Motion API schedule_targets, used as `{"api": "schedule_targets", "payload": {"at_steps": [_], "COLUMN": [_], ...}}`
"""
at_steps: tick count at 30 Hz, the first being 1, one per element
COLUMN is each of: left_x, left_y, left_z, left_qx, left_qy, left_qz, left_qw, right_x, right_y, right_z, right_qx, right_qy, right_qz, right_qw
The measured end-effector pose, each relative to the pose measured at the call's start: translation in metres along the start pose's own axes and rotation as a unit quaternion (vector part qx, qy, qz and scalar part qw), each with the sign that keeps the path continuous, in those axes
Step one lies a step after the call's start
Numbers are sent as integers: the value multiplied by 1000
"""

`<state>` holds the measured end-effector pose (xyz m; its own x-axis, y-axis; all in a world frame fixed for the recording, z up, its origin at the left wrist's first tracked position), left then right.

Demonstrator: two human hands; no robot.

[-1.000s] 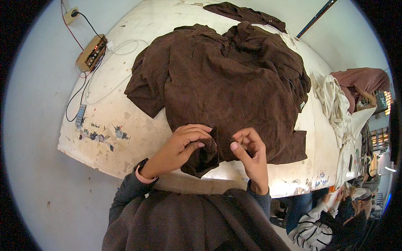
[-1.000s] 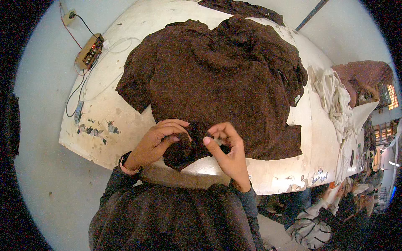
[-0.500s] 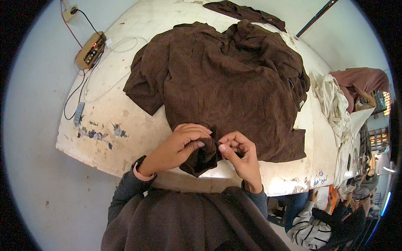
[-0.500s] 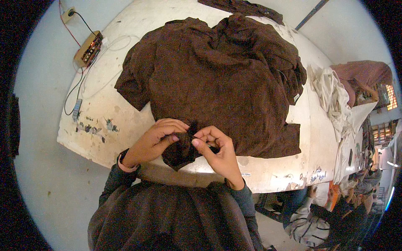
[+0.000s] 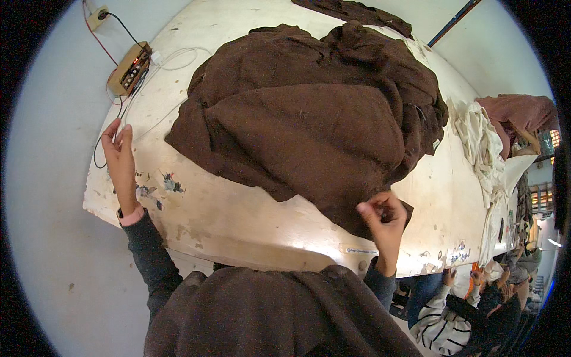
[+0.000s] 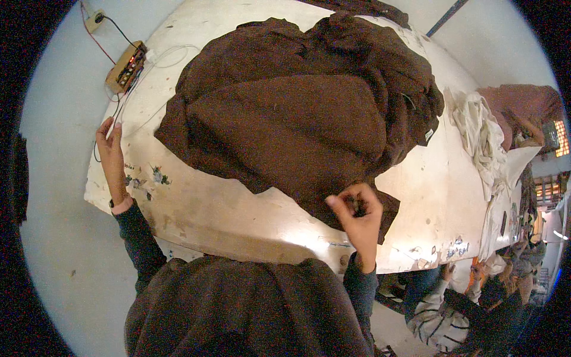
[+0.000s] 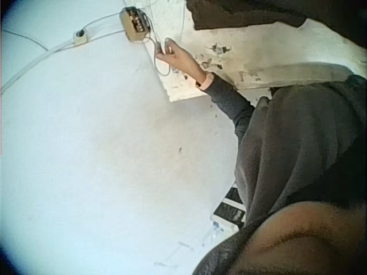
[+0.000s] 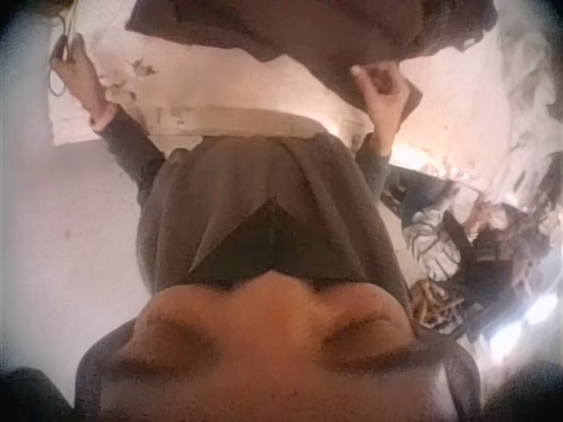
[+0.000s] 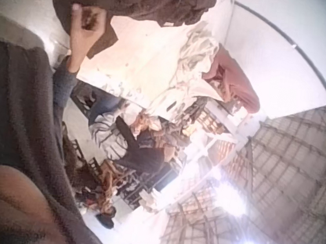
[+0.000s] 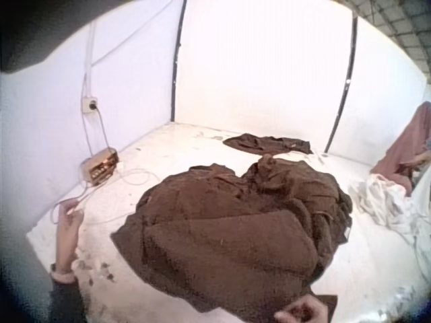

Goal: The person uses small scissors to snip loose threads and tags from a brown garment laid on a white worktable. They repeatedly lift and reposition sections of the fabric to access different areas, then cut visible threads and remove a label from the collar area.

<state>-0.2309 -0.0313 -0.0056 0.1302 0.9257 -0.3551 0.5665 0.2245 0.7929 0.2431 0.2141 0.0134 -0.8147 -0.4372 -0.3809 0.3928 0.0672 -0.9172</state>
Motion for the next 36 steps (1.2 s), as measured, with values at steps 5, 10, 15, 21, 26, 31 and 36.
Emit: {"api": "schedule_targets", "payload": {"at_steps": [5, 10, 15, 21, 26, 31, 36], "left_x": [37, 59, 26, 33, 77, 83, 106], "left_y": [50, 50, 54, 78, 68, 104, 114], "left_z": [51, 61, 35, -21, -27, 13, 63], "left_qx": [153, 275, 148, 204, 334, 210, -19], "left_qy": [-238, -353, -194, -178, -169, -145, -375], "left_qz": [-18, -141, 113, -19, -150, -45, 270], "left_qw": [959, 883, 963, 963, 915, 966, 887], "right_x": [28, 0, -91, -94, -33, 6, 79], "right_y": [6, 29, -23, -69, -63, -40, -33], "right_z": [3, -13, -18, -75, -107, -92, -77], "right_qx": [-104, -109, -115, -181, -257, -226, -322], "right_qy": [-88, -65, 66, 89, 190, 76, 102], "right_qz": [242, 243, 47, 136, 345, 163, 262], "right_qw": [961, 962, 990, 970, 883, 957, 904]}}
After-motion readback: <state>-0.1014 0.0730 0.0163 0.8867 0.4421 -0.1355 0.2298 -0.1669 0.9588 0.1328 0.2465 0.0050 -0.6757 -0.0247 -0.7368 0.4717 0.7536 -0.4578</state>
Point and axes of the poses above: each hand's wrist, its own z-axis away from the middle knuckle, its own x-axis out of the palm, y = z × x, the point moved 1 cm from there along -z, towards the middle knuckle, and after that the axes turned 10 degrees about x, right-handed, at the moved point
